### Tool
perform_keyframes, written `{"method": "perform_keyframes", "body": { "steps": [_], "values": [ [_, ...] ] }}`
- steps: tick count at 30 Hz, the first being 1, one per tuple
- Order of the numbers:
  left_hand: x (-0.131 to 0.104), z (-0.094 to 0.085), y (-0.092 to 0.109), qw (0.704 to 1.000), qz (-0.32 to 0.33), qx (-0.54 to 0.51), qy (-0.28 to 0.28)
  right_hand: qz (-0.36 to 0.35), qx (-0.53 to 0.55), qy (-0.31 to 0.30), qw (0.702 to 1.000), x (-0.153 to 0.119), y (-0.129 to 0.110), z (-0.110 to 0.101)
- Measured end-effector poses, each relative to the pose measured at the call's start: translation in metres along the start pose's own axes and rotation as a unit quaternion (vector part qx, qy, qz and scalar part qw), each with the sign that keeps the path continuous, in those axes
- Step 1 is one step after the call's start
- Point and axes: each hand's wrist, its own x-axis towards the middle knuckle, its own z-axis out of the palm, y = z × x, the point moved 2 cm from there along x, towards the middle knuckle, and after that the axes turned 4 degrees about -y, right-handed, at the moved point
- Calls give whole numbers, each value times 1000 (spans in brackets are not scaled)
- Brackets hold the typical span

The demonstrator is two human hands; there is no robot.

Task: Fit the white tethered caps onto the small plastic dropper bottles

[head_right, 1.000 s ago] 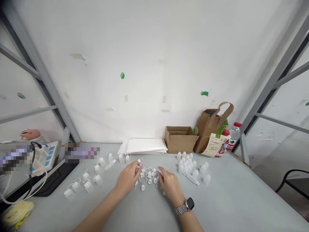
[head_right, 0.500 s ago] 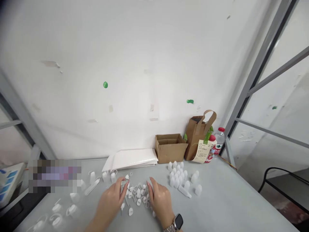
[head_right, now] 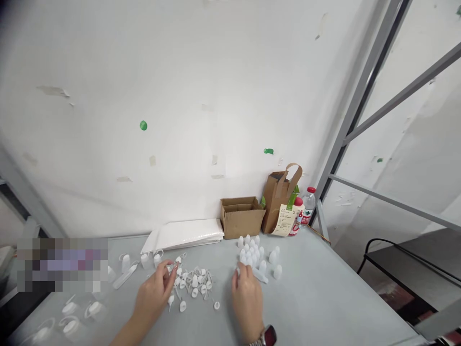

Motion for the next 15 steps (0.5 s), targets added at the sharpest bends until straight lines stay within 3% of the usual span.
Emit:
{"method": "perform_keyframes", "body": {
  "steps": [6,10,15],
  "values": [
    [-2,-4,1,989,-85,-81,-95,60,-128,-125,982,-10,44,-13],
    [-3,-8,-2,979,-135,-110,-105,71,-137,-189,970,-6,45,-9],
    [-4,-16,0,969,-163,-139,-123,62,-131,-216,966,-3,38,-4]
  ]
}}
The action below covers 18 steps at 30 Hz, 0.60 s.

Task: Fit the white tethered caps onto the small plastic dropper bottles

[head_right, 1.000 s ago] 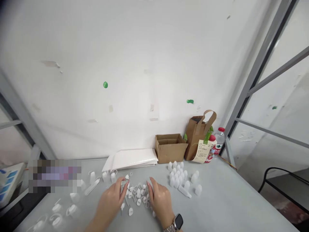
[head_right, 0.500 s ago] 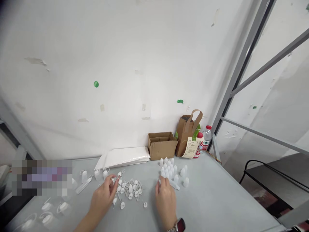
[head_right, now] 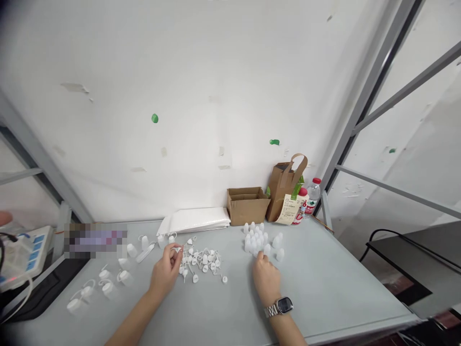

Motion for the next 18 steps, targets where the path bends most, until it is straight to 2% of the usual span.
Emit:
{"method": "perform_keyframes", "body": {
  "steps": [2,7,9,12,14,18],
  "values": [
    [0,-5,3,999,-18,4,-31,-7,0,-7,1000,0,-2,-3],
    [0,-19,0,986,-82,7,-148,-26,28,-52,998,0,-2,-17],
    [-3,-22,-5,979,-91,7,-183,-33,60,-43,997,-2,-2,-24],
    [-9,-21,-9,979,-82,10,-188,-56,143,3,988,-4,-5,-35],
    [-12,-18,-10,982,-66,7,-174,-85,228,10,970,-5,-12,-40],
    [-14,-13,-7,985,-57,7,-164,-164,379,-56,909,-4,-37,-48]
  ]
}}
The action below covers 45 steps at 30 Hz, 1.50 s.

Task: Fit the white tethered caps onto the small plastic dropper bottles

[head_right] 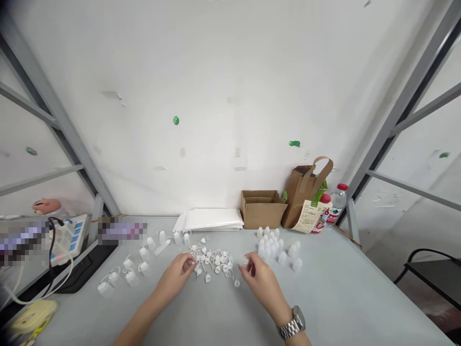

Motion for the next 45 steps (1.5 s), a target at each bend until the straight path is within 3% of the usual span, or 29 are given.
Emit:
{"method": "perform_keyframes", "body": {
  "steps": [6,13,16,19,24,26,29,36,45],
  "values": [
    [5,5,12,994,2,111,15,-56,108,-57,991,29,-24,21],
    [17,14,23,987,6,152,45,-92,171,-24,981,52,-25,46],
    [21,9,22,996,-1,0,90,-73,231,-30,970,50,-24,51],
    [24,4,20,959,-41,-253,118,-59,287,-44,955,47,-25,51],
    [26,13,31,922,-70,-374,79,-50,342,-62,936,44,-29,54],
    [25,19,36,885,-81,-454,67,-52,347,-54,935,42,-30,55],
    [24,23,42,837,-96,-534,73,-70,302,-15,950,41,-29,56],
    [17,19,46,808,-74,-579,78,-144,107,46,983,34,-30,64],
    [16,23,49,778,-67,-620,72,-236,-54,133,961,28,-38,70]
  ]
}}
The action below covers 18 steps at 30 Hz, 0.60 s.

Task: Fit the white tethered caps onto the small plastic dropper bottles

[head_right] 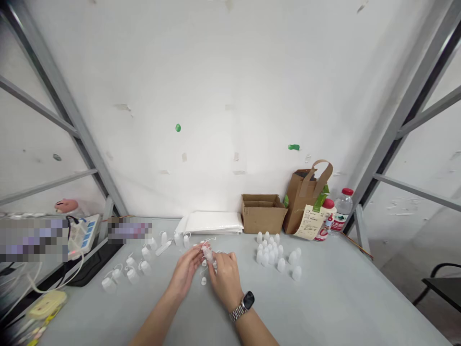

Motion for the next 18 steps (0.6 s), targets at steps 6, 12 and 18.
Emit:
{"method": "perform_keyframes", "body": {
  "steps": [6,12,18],
  "values": [
    [3,6,-1,999,-2,-27,-34,-17,-48,27,998,0,1,2],
    [12,10,-1,997,-11,-26,-78,-18,-92,46,995,0,5,3],
    [20,16,-2,997,-19,-25,-77,1,-132,68,989,1,7,4]
  ]
}}
